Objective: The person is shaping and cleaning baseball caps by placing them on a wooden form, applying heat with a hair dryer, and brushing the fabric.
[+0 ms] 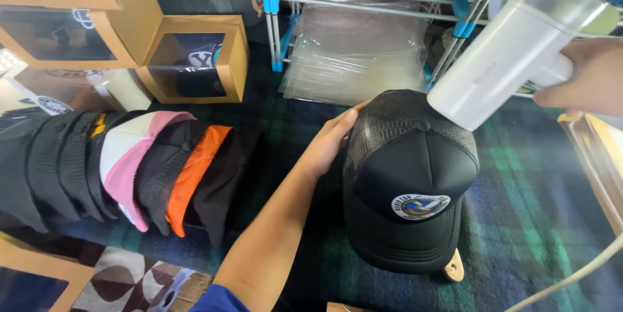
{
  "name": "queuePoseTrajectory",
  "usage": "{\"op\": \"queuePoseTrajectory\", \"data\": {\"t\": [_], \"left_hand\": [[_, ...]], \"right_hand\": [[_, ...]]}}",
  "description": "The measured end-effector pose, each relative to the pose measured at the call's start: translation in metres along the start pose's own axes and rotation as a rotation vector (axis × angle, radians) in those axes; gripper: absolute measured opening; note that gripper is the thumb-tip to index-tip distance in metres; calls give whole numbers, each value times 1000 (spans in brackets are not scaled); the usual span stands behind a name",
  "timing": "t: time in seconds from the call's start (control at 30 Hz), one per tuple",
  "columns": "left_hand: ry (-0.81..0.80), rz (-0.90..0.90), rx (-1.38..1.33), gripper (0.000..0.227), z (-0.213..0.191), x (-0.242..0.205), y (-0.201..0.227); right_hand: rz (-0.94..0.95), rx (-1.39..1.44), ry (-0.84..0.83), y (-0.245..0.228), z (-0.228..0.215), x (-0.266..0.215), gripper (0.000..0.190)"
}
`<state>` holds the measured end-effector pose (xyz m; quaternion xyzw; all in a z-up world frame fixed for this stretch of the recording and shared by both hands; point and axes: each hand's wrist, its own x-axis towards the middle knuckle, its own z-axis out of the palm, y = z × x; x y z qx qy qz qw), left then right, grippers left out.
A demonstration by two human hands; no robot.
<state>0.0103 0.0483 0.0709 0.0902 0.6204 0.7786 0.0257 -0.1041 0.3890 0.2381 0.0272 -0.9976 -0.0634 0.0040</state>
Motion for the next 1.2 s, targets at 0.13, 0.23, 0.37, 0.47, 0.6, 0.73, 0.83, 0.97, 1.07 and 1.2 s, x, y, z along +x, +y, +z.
{"op": "queuePoseTrajectory", "data": {"t": [0.13,0.23,0.37,0.47,0.6,0.73,0.83,0.97,1.07,1.2], "left_hand": [[-13,0,-15,66,-1,4,-3],[-24,38,-40,67,0,4,-5],[-8,14,-41,66,0,4,-5],[-30,50,-70,65,2,4,-6],[-64,123,-95,62,4,4,-7],[-39,108,-85,62,-1,11,-20],[-8,81,-143,65,-4,21,-32],[24,72,-228,59,-4,24,-44],[99,-1,-108,53,5,19,-29],[71,139,-72,50,-5,17,-50]], "right_hand": [[7,222,51,10,20,-12,61],[35,265,41,7,20,-37,32],[53,566,5,12,44,-52,48],[-20,791,112,27,93,-54,29],[-597,1135,237,61,178,-29,17],[-135,1052,212,44,201,-30,7],[-521,1251,157,64,216,-24,10],[-434,1139,271,57,218,-32,5],[-461,1166,243,48,194,-45,7],[-327,1299,273,27,185,-49,5]]}}
